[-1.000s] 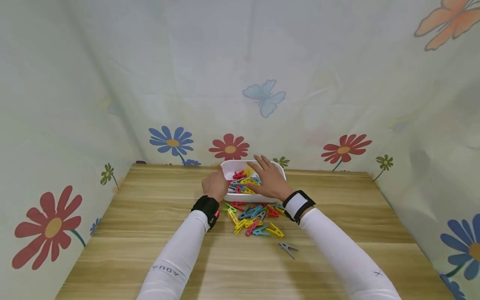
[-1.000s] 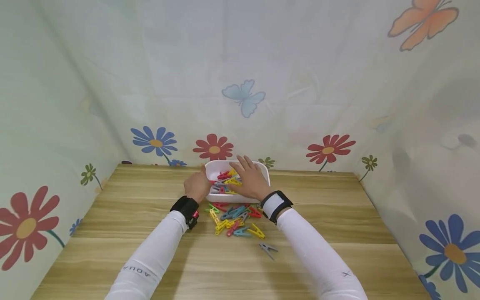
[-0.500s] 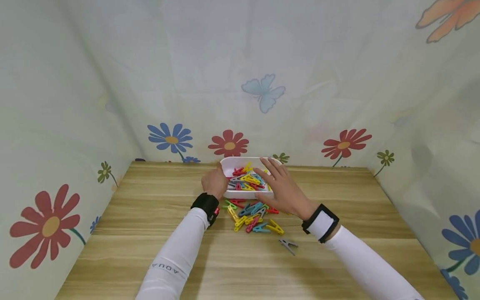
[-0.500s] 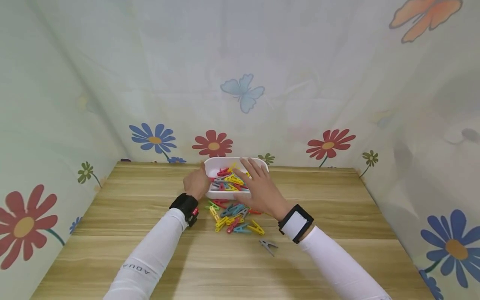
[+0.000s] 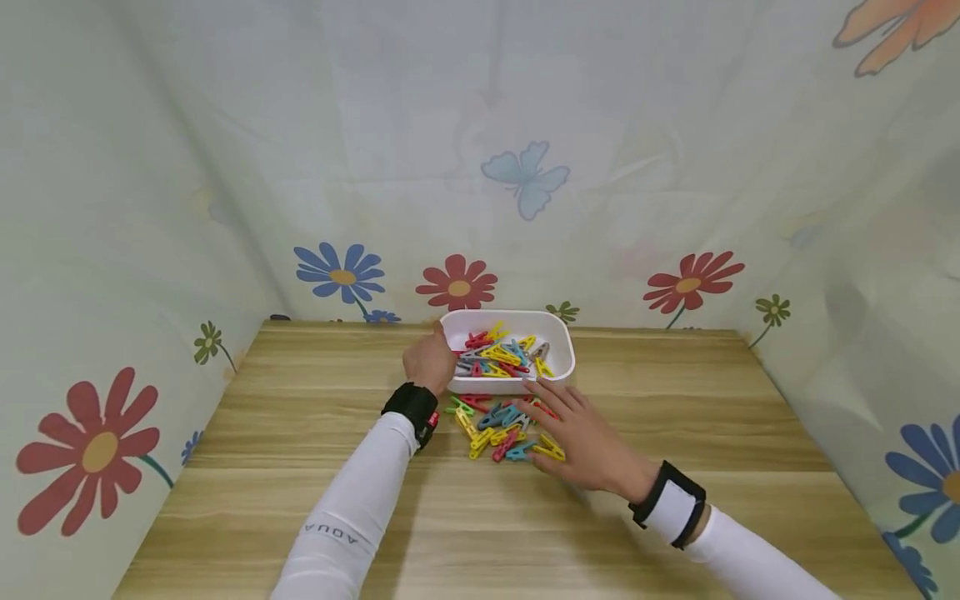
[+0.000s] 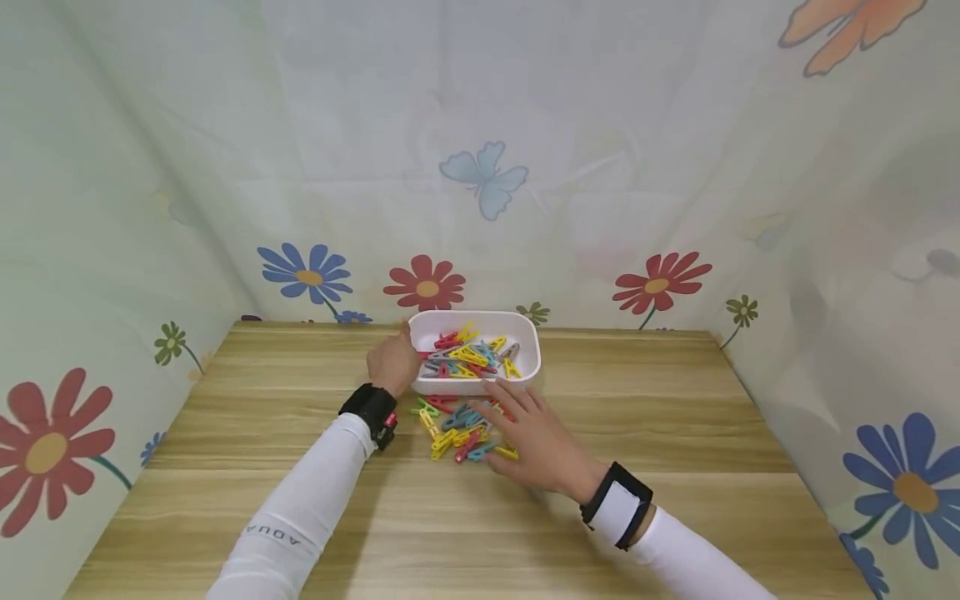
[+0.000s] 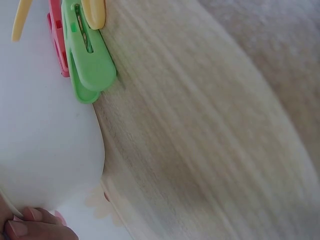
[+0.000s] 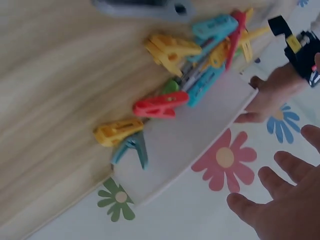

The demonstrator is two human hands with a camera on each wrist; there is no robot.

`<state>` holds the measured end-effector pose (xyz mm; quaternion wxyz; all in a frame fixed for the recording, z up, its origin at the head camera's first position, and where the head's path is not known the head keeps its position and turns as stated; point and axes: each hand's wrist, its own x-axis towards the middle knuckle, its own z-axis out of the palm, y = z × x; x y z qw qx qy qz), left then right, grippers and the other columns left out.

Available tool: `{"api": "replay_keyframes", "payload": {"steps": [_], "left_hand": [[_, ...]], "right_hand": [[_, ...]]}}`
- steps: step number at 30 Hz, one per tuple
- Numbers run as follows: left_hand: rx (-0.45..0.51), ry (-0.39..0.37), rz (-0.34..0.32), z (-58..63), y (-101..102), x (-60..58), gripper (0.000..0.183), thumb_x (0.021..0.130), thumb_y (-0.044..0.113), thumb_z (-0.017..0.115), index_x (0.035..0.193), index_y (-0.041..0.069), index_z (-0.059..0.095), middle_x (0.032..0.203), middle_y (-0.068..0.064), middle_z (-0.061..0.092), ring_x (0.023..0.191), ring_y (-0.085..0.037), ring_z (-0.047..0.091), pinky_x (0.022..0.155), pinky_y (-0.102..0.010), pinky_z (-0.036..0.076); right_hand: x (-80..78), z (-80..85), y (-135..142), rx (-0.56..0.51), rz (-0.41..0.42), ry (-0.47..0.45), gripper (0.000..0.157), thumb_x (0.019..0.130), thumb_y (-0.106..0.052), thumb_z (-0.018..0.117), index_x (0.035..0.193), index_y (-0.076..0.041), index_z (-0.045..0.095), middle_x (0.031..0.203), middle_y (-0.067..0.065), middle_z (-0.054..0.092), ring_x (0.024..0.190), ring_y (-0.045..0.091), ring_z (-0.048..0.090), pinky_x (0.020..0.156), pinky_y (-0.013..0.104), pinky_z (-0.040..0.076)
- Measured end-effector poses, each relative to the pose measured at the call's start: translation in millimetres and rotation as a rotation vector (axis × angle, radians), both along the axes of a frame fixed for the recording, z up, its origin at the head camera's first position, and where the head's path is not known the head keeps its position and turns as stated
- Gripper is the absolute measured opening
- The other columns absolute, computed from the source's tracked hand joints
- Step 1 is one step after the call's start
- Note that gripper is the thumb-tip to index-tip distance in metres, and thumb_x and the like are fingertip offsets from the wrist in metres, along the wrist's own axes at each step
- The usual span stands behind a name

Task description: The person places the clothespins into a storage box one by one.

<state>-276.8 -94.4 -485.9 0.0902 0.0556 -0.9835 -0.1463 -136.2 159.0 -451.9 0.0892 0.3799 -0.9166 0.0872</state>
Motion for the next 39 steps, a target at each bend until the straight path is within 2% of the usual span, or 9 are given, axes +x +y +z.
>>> {"api": "replay_keyframes", "payload": {"steps": [6, 11, 16, 20, 23, 27, 32, 39], "left_hand": [[-0.005, -0.019, 0.007, 2.2, 0.7, 0.7, 0.064, 0.091, 0.031, 0.066, 0.146, 0.007, 0.044, 0.078, -0.010, 0.068, 0.072, -0.026, 0.068, 0.063, -0.039, 0.055], [-0.010, -0.014, 0.005, 1.8, 0.1, 1.4, 0.064, 0.091, 0.031, 0.066, 0.146, 0.007, 0.044, 0.076, -0.010, 0.067, 0.070, -0.026, 0.067, 0.062, -0.038, 0.054], [-0.002, -0.010, 0.002, 2.2, -0.5, 1.7, 0.064, 0.091, 0.030, 0.066, 0.146, 0.007, 0.045, 0.080, -0.011, 0.069, 0.071, -0.026, 0.067, 0.062, -0.039, 0.055], [-0.001, -0.020, -0.001, 2.9, -0.5, 1.8, 0.064, 0.091, 0.031, 0.066, 0.146, 0.007, 0.044, 0.079, -0.011, 0.069, 0.070, -0.026, 0.067, 0.060, -0.038, 0.054], [-0.003, -0.023, -0.005, 3.4, -0.1, 2.1, 0.065, 0.091, 0.031, 0.066, 0.147, 0.007, 0.043, 0.076, -0.011, 0.067, 0.068, -0.026, 0.066, 0.059, -0.037, 0.053], [-0.004, -0.025, -0.002, 3.6, -0.1, 2.4, 0.065, 0.092, 0.030, 0.066, 0.147, 0.007, 0.043, 0.076, -0.010, 0.067, 0.068, -0.025, 0.066, 0.060, -0.038, 0.053], [-0.014, -0.042, 0.002, 3.2, -0.2, 2.3, 0.064, 0.093, 0.030, 0.064, 0.148, 0.007, 0.042, 0.076, -0.010, 0.066, 0.070, -0.026, 0.067, 0.063, -0.038, 0.054], [-0.003, -0.036, 0.003, 4.5, -0.3, 1.6, 0.065, 0.092, 0.031, 0.065, 0.147, 0.007, 0.043, 0.080, -0.010, 0.068, 0.072, -0.025, 0.067, 0.064, -0.038, 0.055]], "right_hand": [[11.9, -14.6, 5.1, 0.053, 0.008, -0.106, 0.077, 0.086, -0.047, 0.072, 0.151, -0.021, 0.040, 0.160, 0.010, 0.032, 0.147, 0.034, 0.029, 0.114, 0.061, 0.027], [14.7, -23.7, 10.1, 0.069, -0.003, -0.172, 0.074, 0.086, -0.043, 0.073, 0.149, -0.021, 0.041, 0.153, 0.012, 0.041, 0.142, 0.036, 0.038, 0.108, 0.061, 0.036], [13.6, -33.8, 14.9, 0.078, 0.015, -0.139, 0.062, 0.087, -0.037, 0.073, 0.142, -0.017, 0.052, 0.138, 0.010, 0.054, 0.127, 0.030, 0.052, 0.098, 0.051, 0.048], [14.0, -41.4, 16.6, 0.077, 0.055, -0.078, 0.053, 0.086, -0.030, 0.075, 0.134, -0.013, 0.059, 0.125, 0.008, 0.059, 0.115, 0.024, 0.056, 0.090, 0.043, 0.053], [14.4, -45.2, 17.2, 0.072, 0.064, -0.053, 0.048, 0.085, -0.025, 0.075, 0.130, -0.012, 0.062, 0.118, 0.005, 0.062, 0.110, 0.021, 0.057, 0.089, 0.040, 0.053], [14.0, -47.8, 17.2, 0.065, 0.058, -0.068, 0.037, 0.088, -0.018, 0.072, 0.124, -0.012, 0.065, 0.108, 0.001, 0.064, 0.101, 0.017, 0.060, 0.086, 0.036, 0.053], [14.6, -51.0, 16.4, 0.044, 0.070, -0.079, 0.026, 0.091, -0.013, 0.067, 0.117, -0.014, 0.068, 0.096, -0.002, 0.063, 0.088, 0.013, 0.063, 0.076, 0.032, 0.054], [17.6, -50.5, 15.1, 0.027, 0.058, -0.064, 0.022, 0.089, -0.011, 0.069, 0.111, -0.015, 0.070, 0.092, -0.004, 0.063, 0.084, 0.011, 0.062, 0.071, 0.030, 0.053]]}}
